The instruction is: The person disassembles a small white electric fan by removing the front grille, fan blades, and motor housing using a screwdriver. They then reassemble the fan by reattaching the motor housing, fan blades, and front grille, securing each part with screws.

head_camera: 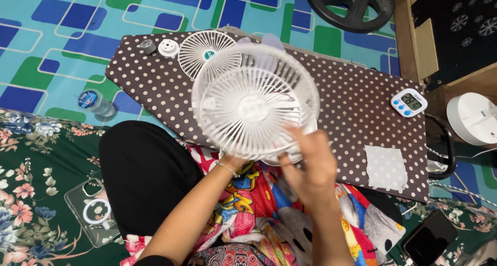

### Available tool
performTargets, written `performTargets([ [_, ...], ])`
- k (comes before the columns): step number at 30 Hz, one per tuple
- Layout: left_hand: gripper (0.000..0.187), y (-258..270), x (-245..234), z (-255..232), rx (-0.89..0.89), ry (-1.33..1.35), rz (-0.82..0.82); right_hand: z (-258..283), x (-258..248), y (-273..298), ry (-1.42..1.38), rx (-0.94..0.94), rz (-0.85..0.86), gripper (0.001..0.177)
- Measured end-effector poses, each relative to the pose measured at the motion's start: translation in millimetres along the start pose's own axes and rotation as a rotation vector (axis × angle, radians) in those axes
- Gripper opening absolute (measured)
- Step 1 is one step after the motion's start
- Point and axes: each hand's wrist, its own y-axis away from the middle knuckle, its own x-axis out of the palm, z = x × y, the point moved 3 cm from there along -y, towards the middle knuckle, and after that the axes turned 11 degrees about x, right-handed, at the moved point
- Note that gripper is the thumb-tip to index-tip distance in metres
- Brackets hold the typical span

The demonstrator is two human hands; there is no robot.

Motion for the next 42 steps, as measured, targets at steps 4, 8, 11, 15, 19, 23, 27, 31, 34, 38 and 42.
performTargets([
  [4, 0.035, 6.9, -6.8, 8.6, -0.016, 0.037, -0.019, 6.6, 4.6, 2.7, 0.017, -0.126, 0.192, 0.072],
  [8, 0.034, 6.3, -1.2, 7.6, -0.02, 0.058, -0.019, -0.5, -0.8, 1.6, 0.041, -0.114, 0.149, 0.073],
  [11, 0.033, -0.9, 3.4, -0.4, -0.023, 0.054, -0.004, -10.7, -6.1, -3.9, -0.022, -0.002, -0.006, 0.069],
  [15, 0.032, -14.4, 12.9, -9.5, -0.029, -0.014, 0.009, -29.3, -6.2, -3.2, -0.14, 0.303, -0.208, 0.059],
  [19, 0.031, -23.6, 14.8, -18.9, 0.082, -0.007, -0.026, -46.6, 0.6, -1.4, -0.467, 0.479, -0.273, 0.044],
  [23, 0.031, -22.5, 15.7, -20.8, 0.12, 0.0, -0.037, -64.0, 5.7, 0.8, -0.578, 0.663, -0.335, 0.03],
  [27, 0.032, -24.1, 16.3, -19.3, 0.124, 0.031, -0.046, -72.4, 11.8, 5.9, -0.842, 0.88, -0.299, 0.027],
  [31, 0.035, -22.6, 18.3, -15.7, 0.111, 0.046, -0.052, -75.0, 12.3, 15.1, -0.925, 0.804, -0.274, 0.036],
  [34, 0.037, -24.9, 18.1, -13.4, 0.086, 0.053, -0.066, -81.0, 8.1, 25.4, -1.11, 0.741, -0.463, 0.047],
  [38, 0.038, -24.7, 19.1, -10.6, 0.052, 0.122, -0.077, -66.2, 6.0, 54.8, -1.096, 0.615, -0.514, 0.043],
  [42, 0.039, -26.1, 19.2, -8.2, 0.043, 0.142, -0.071, -37.0, 21.6, 66.3, -0.859, 0.633, -0.225, 0.032],
])
